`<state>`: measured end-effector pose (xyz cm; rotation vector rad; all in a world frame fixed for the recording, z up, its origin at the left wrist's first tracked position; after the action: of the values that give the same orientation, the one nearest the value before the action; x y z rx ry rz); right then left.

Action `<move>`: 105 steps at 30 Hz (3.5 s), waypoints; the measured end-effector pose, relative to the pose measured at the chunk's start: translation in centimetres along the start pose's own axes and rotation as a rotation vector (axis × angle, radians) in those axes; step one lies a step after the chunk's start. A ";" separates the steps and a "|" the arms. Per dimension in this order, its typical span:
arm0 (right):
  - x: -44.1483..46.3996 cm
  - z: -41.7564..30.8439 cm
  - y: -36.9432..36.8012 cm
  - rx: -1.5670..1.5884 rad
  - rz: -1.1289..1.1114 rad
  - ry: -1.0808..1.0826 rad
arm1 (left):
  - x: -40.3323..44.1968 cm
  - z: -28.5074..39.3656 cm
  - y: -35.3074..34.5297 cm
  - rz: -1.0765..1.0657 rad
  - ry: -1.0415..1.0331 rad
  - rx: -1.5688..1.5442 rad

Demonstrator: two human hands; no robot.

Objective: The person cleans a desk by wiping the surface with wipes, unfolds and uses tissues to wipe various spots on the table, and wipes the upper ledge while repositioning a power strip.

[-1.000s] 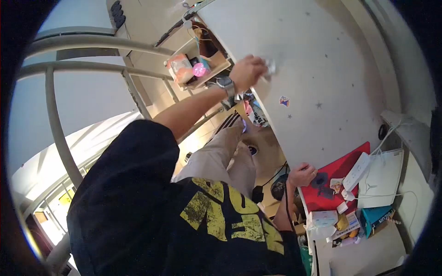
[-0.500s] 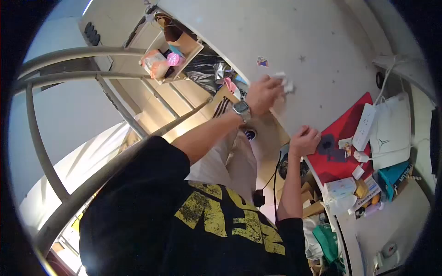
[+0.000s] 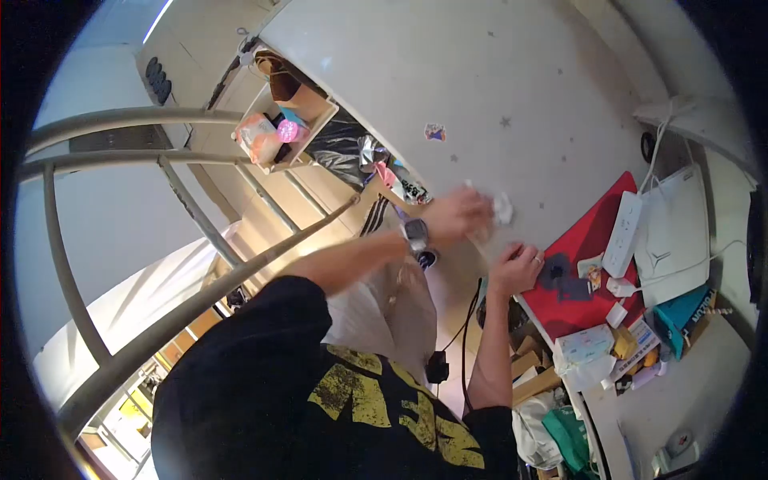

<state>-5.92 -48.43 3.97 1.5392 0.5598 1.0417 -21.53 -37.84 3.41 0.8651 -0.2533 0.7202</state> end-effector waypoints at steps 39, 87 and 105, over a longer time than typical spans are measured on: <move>0.1 -0.6 -0.9 -0.059 -0.150 0.020 | 6.4 -29.3 29.7 0.301 0.345 0.444; 0.0 0.1 -1.0 -0.085 -0.164 -0.013 | 9.8 -39.5 34.3 0.362 0.483 0.548; -0.1 0.1 -1.3 -0.017 -0.137 0.021 | 17.2 -33.3 24.3 -0.090 0.214 0.402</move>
<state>-5.63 -48.26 2.71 1.4552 0.6598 0.9560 -27.59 6.38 5.13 1.1616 0.1270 0.7860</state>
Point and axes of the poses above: each hand's wrist, its own x-axis towards the middle knuckle, its own y-axis out of the back of the hand, z = x × y, the point moved 5 cm from there along x, towards the middle knuckle, and after that the axes turned 13 degrees about -x, right-handed, at the moved point
